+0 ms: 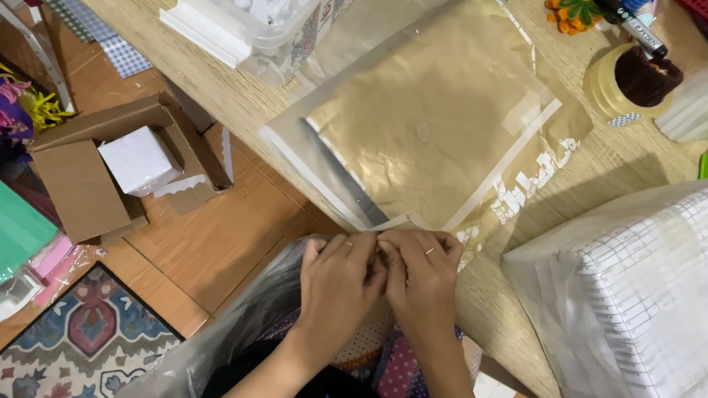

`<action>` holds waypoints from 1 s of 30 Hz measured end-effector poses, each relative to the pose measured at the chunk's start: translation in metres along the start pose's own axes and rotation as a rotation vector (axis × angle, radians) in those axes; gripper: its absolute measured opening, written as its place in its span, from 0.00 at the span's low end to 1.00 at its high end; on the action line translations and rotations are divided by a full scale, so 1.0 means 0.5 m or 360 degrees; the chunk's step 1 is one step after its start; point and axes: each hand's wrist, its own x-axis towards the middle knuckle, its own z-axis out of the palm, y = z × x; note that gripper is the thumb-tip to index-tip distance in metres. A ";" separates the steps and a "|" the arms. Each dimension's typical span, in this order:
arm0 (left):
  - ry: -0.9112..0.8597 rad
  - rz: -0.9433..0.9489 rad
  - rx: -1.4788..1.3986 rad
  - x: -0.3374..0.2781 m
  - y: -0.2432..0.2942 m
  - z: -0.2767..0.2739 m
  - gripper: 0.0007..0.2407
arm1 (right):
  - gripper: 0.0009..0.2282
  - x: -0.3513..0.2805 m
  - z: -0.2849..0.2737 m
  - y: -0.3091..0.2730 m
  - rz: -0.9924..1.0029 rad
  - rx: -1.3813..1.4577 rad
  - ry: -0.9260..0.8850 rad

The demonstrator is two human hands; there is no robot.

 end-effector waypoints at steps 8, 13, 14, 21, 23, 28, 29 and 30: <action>-0.0004 0.0088 0.0137 -0.005 0.000 0.003 0.05 | 0.03 -0.001 -0.008 -0.011 0.0105 0.0036 0.0102; 0.0043 0.0184 0.0065 -0.017 -0.020 0.003 0.04 | 0.08 0.057 -0.083 -0.026 0.0212 0.0292 0.0206; 0.0042 0.0187 0.0066 -0.021 -0.022 -0.003 0.04 | 0.08 0.057 -0.086 -0.032 0.0214 0.0292 0.0210; -0.0145 0.0059 -0.0524 -0.039 -0.019 -0.004 0.07 | 0.06 0.056 -0.097 -0.008 0.0447 0.0718 0.0131; -0.0166 0.0035 -0.0597 -0.045 -0.013 0.000 0.08 | 0.07 0.059 -0.095 0.001 0.0554 0.0862 0.0118; -0.0060 0.0116 -0.0665 -0.052 -0.008 0.015 0.09 | 0.07 0.086 -0.092 -0.002 0.0689 0.1053 0.0170; -0.0061 0.0115 -0.0662 -0.051 -0.009 0.016 0.09 | 0.07 0.092 -0.090 -0.001 0.0690 0.1056 0.0171; -0.0035 0.0128 -0.0644 -0.051 -0.010 0.016 0.09 | 0.07 0.098 -0.088 0.001 0.0668 0.1051 0.0203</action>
